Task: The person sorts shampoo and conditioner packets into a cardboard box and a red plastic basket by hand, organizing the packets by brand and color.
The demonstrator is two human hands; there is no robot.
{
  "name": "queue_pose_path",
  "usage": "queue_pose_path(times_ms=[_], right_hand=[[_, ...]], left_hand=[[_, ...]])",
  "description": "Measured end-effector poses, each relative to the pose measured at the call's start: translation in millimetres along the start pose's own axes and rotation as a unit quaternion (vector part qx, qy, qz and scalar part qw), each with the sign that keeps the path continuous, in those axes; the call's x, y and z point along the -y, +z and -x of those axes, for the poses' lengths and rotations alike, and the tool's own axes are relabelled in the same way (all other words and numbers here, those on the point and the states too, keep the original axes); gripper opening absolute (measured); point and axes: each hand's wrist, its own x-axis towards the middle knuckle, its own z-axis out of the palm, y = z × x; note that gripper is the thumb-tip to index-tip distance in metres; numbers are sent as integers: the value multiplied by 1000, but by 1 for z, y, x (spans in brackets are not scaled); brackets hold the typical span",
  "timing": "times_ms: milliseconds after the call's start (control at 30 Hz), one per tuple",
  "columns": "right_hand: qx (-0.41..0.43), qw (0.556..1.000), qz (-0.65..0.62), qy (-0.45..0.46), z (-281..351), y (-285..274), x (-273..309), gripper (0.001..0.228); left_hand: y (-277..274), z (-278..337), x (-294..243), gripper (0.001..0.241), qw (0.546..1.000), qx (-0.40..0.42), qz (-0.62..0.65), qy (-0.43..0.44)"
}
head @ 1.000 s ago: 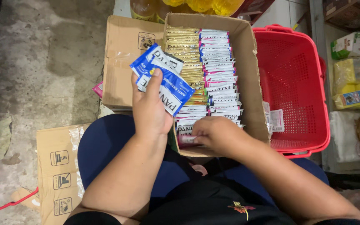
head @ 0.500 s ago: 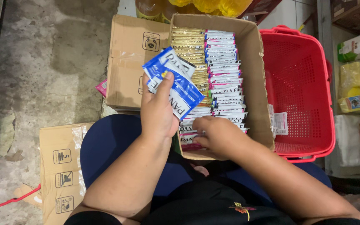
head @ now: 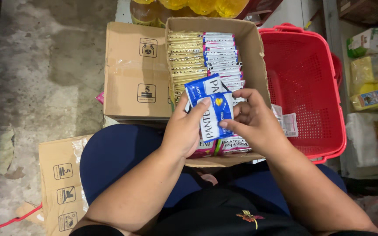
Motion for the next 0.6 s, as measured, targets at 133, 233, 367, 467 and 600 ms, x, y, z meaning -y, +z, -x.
queue_pose_path(times_ms=[133,233,367,467,600], right_hand=[[-61,990,-128,-25,4,-3,1,64],[-82,995,-52,-34,9,0,0,72],[-136,919,351,-121,18,-1,12,89],[-72,772,514,-368,22,-6,30,61],[-7,764,550,-337,26,-6,40,53]], left_hand=[[0,0,-6,48,993,-60,-57,-83],[4,4,1,53,989,64,-135,-7],[2,3,-2,50,939,74,-336,4],[1,3,-8,49,879,94,-467,4],[-2,5,-3,41,893,151,-424,16]])
